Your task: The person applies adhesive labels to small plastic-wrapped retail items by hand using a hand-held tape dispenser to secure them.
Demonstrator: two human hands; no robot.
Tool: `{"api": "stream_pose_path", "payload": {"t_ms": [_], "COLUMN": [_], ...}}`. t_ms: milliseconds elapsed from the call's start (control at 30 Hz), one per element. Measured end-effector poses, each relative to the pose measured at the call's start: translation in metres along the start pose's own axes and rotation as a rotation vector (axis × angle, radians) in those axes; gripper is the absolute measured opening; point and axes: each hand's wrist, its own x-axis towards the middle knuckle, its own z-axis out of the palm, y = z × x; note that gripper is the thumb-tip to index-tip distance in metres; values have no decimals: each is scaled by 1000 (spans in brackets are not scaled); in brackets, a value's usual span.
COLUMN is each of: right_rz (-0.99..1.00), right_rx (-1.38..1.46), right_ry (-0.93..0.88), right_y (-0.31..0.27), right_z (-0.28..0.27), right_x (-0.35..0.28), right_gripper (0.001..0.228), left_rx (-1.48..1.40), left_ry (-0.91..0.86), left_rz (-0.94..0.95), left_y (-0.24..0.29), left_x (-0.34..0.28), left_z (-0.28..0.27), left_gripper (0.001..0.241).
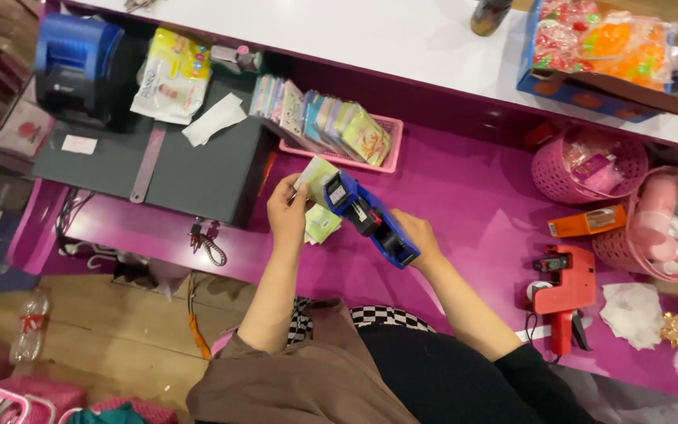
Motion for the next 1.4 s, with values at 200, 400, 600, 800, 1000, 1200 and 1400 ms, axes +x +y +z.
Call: {"api": "stream_pose_path", "payload": {"t_ms": [200,400,600,800,1000,1200,1400], "right_rz": [-70,7,262,343,294,339,332], "right_rx": [-84,-159,-80,104,163,227,259], "right_ry": [-122,-336,-312,-101,-40,28,146], "right_y": [-52,-66,-14,-39,-40,-28,13], "right_z": [7,9,16,-10,-17,-26,-29], "right_x": [22,30,18,26,17,13,16], "right_gripper": [33,38,45,34,29,29,32], "left_rx": [-63,-20,177,576,1077,1167,997], "left_ry": [37,132,235,100,44,15,-139], "left_rz": [-14,9,39,270,613,628,778], "left_y": [-2,-2,1,-35,-92,-95,-58], "left_x": [-7,-1,4,13,35,57,74], "left_z": [-32,-65,-76,-48,-53,-20,55], "left_gripper": [18,18,18,15,25,34,30]}}
